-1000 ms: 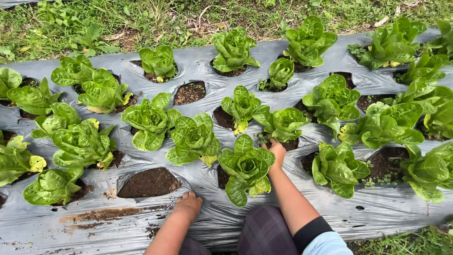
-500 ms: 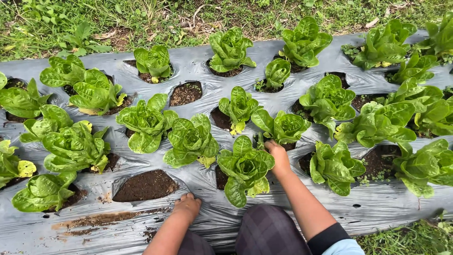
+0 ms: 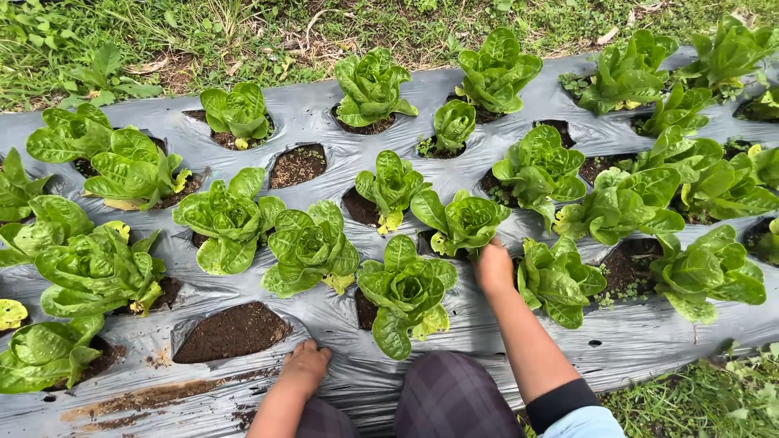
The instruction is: Tending to lettuce plants by removing weeds and debris from the planting holes in plastic mulch
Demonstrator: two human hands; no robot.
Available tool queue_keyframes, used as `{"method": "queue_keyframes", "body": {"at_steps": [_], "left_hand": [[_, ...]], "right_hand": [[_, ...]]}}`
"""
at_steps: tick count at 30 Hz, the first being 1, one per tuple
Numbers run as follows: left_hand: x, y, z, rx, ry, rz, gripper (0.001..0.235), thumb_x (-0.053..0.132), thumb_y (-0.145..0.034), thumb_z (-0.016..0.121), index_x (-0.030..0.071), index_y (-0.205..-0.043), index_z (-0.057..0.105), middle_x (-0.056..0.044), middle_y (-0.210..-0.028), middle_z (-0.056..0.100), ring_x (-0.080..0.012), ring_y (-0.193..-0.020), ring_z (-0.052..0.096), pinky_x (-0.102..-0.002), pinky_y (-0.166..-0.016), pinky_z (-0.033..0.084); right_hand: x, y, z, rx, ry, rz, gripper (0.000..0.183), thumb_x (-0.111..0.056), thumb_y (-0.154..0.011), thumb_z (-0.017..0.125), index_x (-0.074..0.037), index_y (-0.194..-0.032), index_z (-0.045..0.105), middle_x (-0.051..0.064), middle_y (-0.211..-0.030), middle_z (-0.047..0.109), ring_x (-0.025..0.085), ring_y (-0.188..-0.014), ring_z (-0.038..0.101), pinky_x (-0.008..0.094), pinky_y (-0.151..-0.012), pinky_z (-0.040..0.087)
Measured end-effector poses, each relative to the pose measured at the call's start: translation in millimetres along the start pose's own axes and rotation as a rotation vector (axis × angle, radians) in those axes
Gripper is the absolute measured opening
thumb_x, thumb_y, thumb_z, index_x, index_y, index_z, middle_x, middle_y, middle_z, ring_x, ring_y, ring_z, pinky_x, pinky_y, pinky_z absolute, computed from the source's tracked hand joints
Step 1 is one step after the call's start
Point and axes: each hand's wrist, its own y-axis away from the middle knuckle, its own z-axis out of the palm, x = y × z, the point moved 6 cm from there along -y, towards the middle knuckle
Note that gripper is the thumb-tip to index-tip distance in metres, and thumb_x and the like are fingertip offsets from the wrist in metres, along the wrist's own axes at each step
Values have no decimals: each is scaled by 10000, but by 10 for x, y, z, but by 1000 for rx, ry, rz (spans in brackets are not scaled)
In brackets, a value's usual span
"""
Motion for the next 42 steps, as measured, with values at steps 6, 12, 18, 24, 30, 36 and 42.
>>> {"method": "queue_keyframes", "body": {"at_steps": [6,12,18,24,30,36,42], "left_hand": [[82,409,-213,-2,77,12,431,8,-990,456,184,-1377,524,-146,-1578,332,-328,-1499,297,-470,-1225,309],[51,266,-140,-6,79,-18,437,70,-998,420,206,-1403,516,-138,-1582,326,-330,-1495,296,-474,-1218,297],[30,200,-94,-16,63,-9,476,38,-989,424,230,-1416,509,-135,-1567,331,-327,-1490,290,-482,-1215,294],[5,150,-71,1,46,10,456,22,-960,447,220,-1363,531,-130,-1565,330,-329,-1477,301,-460,-1186,319],[50,155,-81,-38,11,-13,443,44,-982,491,209,-1393,516,-120,-1536,367,-310,-1469,314,-476,-1202,330],[48,85,-57,-36,-19,-48,611,-114,-887,498,246,-1380,504,-90,-1456,376,-305,-1446,316,-483,-1174,336],[129,151,-152,-26,-32,-58,410,81,-999,475,244,-1371,524,-113,-1429,405,-328,-1420,343,-506,-1156,358]], "right_hand": [[-611,198,-308,-184,-273,78,282,-84,-767,773,-88,-1049,790,131,-1020,802,312,-960,760,378,-816,557],[-678,-54,627,-102,-493,197,391,-57,-774,694,-21,-1162,728,106,-1009,760,148,-931,593,325,-772,459],[-904,-115,658,-37,-427,165,410,-131,-743,803,-49,-1140,742,147,-1039,771,255,-971,687,367,-823,507],[-563,607,69,-3,-1380,795,200,-210,-939,511,-157,-804,649,17,-686,573,163,-618,531,353,-568,451],[316,85,-512,205,-203,580,826,-563,-1021,652,21,-448,533,129,-439,499,276,-417,465,458,-541,402],[181,-1250,-454,38,-190,339,697,15,-681,503,-122,-1341,682,301,-1089,699,489,-943,676,514,-766,515],[19,-1521,-334,-155,214,321,319,-75,-899,489,-39,-1020,782,238,-1006,757,456,-931,741,527,-793,598]]}}
